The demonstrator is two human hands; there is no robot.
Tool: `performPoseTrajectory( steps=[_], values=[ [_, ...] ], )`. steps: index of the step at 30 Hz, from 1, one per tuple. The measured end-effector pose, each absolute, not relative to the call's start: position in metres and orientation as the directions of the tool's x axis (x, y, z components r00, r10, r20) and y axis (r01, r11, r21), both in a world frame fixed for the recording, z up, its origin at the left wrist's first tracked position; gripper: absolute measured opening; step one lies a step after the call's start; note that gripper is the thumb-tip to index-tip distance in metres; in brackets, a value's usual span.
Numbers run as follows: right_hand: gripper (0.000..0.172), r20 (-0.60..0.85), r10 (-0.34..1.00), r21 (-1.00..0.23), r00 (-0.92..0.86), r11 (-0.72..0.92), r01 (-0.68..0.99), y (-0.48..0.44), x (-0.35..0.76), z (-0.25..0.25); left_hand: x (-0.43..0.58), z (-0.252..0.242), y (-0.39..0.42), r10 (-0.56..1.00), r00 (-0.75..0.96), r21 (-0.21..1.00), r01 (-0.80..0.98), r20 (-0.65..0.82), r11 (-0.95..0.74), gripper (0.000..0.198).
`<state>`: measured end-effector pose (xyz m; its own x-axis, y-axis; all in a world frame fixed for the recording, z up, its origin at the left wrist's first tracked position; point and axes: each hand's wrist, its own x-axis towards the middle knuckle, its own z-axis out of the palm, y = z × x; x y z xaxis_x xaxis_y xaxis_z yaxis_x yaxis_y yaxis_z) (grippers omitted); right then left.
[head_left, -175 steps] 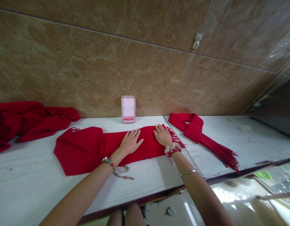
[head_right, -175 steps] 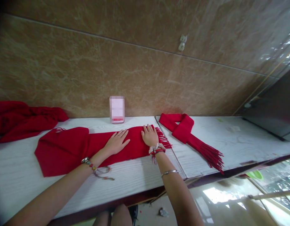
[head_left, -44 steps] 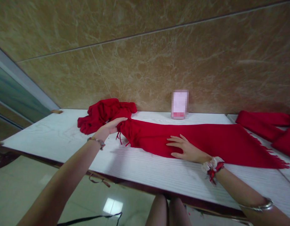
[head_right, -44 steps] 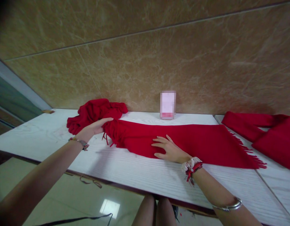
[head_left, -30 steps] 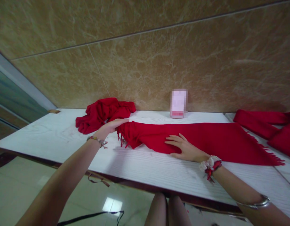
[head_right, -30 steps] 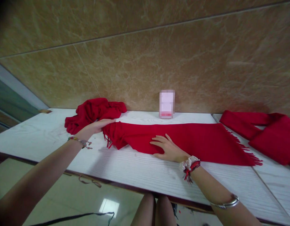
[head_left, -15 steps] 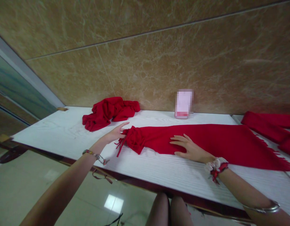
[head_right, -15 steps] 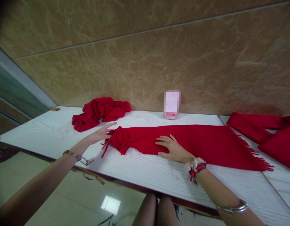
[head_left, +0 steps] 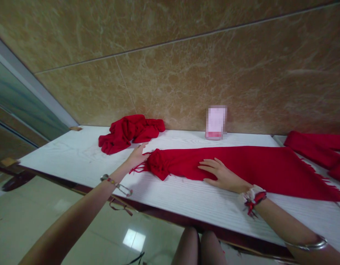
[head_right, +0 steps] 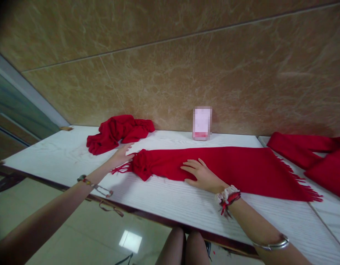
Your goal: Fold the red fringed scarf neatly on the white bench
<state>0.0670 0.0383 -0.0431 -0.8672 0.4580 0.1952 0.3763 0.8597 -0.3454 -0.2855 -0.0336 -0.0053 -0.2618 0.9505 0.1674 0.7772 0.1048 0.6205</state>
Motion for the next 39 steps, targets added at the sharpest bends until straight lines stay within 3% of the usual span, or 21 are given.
performPoseTrajectory(
  steps=[2,3,5,7,9,13,15,17,19,22,25,28,36,39],
  values=[
    [0.043,0.251,0.388,-0.298,-0.887,0.903,0.31,0.033,0.061,-0.041,-0.283,-0.009,-0.043,0.941,-0.067,0.431,0.898,0.333,-0.088,0.041],
    [0.042,0.276,0.355,-0.278,-0.893,0.919,0.279,0.031,0.058,-0.041,-0.28,-0.01,-0.049,0.939,0.062,0.351,0.917,0.339,-0.188,0.039],
    [0.037,0.301,0.317,-0.26,-0.899,0.935,0.242,0.028,0.051,-0.041,-0.274,-0.01,-0.061,0.922,0.307,0.24,0.901,0.234,-0.361,0.039],
    [0.037,0.309,0.328,-0.285,-0.893,0.927,0.242,0.029,0.047,-0.044,-0.267,-0.01,-0.066,0.894,0.435,0.183,0.875,0.107,-0.447,0.035],
    [0.043,0.327,0.39,-0.353,-0.861,0.895,0.272,0.032,0.046,-0.046,-0.263,-0.009,-0.062,0.903,0.421,0.188,0.884,0.082,-0.429,0.027],
    [0.04,0.374,0.571,-0.539,-0.731,0.775,0.329,0.041,0.049,-0.048,-0.273,-0.006,-0.036,0.967,0.127,0.43,0.877,0.223,-0.215,0.02],
    [0.037,0.371,0.626,-0.601,-0.686,0.725,0.336,0.044,0.05,-0.048,-0.277,-0.004,-0.027,0.966,0.02,0.482,0.864,0.26,-0.147,0.019],
    [0.035,0.365,0.639,-0.619,-0.677,0.71,0.337,0.045,0.051,-0.048,-0.277,-0.003,-0.027,0.953,0.054,0.37,0.914,0.3,-0.168,0.019],
    [0.035,0.376,0.607,-0.593,-0.701,0.738,0.321,0.045,0.051,-0.048,-0.271,-0.004,-0.035,0.932,0.218,0.158,0.949,0.288,-0.271,0.023],
    [0.037,0.419,0.504,-0.502,-0.755,0.822,0.27,0.042,0.052,-0.048,-0.259,-0.007,-0.051,0.876,0.469,-0.06,0.883,0.109,-0.465,0.033],
    [0.04,0.423,0.38,-0.393,-0.823,0.895,0.211,0.038,0.052,-0.046,-0.255,-0.008,-0.06,0.841,0.541,-0.135,0.833,-0.004,-0.537,0.037],
    [0.04,0.397,0.325,-0.311,-0.858,0.928,0.207,0.035,0.052,-0.044,-0.259,-0.006,-0.058,0.844,0.536,-0.207,0.826,0.001,-0.525,0.027],
    [0.029,0.498,0.323,-0.289,-0.805,0.937,0.197,0.033,0.058,-0.04,-0.28,0.035,-0.045,0.814,0.406,-0.244,0.912,0.416,-0.331,0.028],
    [0.031,0.47,0.298,-0.233,-0.831,0.95,0.21,0.031,0.058,-0.038,-0.278,0.023,-0.05,0.848,0.476,-0.291,0.866,0.232,-0.407,0.027]
  ],
)
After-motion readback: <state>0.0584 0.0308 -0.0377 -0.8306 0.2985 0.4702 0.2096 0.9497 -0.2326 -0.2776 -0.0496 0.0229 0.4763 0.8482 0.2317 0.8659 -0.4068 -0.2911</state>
